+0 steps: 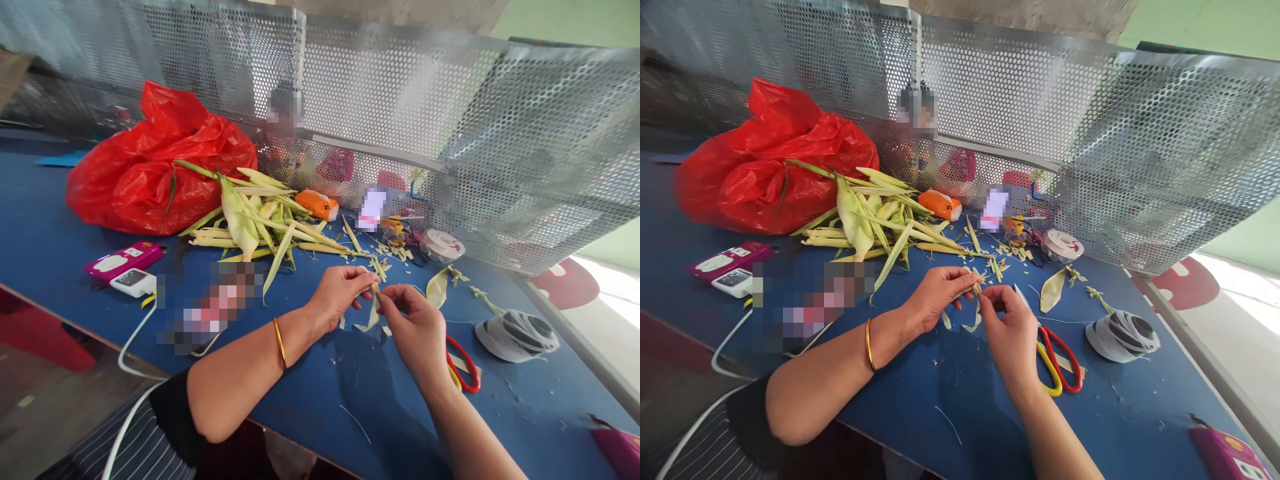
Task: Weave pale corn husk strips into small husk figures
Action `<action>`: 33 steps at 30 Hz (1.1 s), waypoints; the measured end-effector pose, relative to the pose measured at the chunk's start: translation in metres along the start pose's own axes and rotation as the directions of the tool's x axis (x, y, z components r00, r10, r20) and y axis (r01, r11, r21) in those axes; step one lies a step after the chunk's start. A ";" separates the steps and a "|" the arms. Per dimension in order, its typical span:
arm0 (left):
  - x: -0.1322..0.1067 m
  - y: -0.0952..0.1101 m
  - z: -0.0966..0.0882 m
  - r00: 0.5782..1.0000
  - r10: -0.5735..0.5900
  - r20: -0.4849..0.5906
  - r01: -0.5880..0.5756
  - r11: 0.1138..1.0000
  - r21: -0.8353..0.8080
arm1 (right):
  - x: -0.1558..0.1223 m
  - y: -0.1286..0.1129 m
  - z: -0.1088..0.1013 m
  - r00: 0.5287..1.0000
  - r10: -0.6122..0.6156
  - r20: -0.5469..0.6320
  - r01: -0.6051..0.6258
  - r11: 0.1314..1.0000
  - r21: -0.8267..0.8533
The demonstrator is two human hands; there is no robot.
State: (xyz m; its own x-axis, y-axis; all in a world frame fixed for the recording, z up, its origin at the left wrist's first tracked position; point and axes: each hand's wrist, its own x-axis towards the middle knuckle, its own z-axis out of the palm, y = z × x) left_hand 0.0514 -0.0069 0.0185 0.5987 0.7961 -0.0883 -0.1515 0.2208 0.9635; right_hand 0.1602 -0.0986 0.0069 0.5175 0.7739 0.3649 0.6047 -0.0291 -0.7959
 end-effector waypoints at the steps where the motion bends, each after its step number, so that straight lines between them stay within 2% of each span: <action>1: 0.000 0.001 0.000 1.000 -0.010 0.016 0.010 1.000 -0.014 | 0.000 0.000 0.000 1.000 0.000 -0.013 0.000 1.000 0.000; 7: 0.001 0.004 -0.002 0.999 -0.017 0.051 0.018 1.000 -0.016 | 0.003 0.005 -0.001 0.995 0.099 0.011 -0.100 0.976 0.192; 9: 0.001 0.004 -0.002 0.998 -0.011 0.062 0.011 1.000 -0.005 | 0.006 0.007 -0.003 0.991 0.126 0.040 -0.131 0.970 0.206; 11: 0.000 0.005 -0.002 0.997 -0.006 0.081 0.005 1.000 0.009 | 0.009 0.008 -0.006 0.984 0.143 0.108 -0.163 0.962 0.219; 14: -0.001 0.005 -0.003 0.995 0.003 0.095 -0.005 1.000 0.029 | 0.011 0.008 -0.008 0.950 0.169 0.263 -0.252 0.912 0.324; 17: -0.001 0.005 -0.003 0.993 0.019 0.114 -0.024 0.999 0.041 | 0.010 0.006 -0.006 0.944 0.148 0.295 -0.257 0.892 0.373; 21: 0.001 0.003 -0.005 0.987 0.036 0.158 -0.043 0.998 0.038 | 0.009 0.005 -0.006 0.985 0.113 0.129 -0.139 0.966 0.219; 24: 0.003 0.002 -0.005 0.986 0.060 0.155 -0.071 0.995 0.065 | 0.009 0.004 -0.009 0.998 0.050 0.033 -0.052 0.996 0.073; 29: 0.002 0.000 -0.004 0.974 0.081 0.214 -0.114 0.982 0.148 | 0.008 0.004 -0.015 0.995 -0.096 -0.004 0.095 0.986 -0.138; 33: 0.001 0.000 -0.004 0.959 0.036 0.280 -0.081 0.985 0.152 | 0.008 0.004 -0.016 0.990 -0.143 0.003 0.140 0.969 -0.201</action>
State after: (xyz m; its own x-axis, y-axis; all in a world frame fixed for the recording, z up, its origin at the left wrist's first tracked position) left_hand 0.0486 -0.0039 0.0177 0.7894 0.6136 0.0207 -0.0781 0.0669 0.9947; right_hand 0.1766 -0.1028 0.0141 0.4244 0.7719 0.4734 0.7806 -0.0469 -0.6233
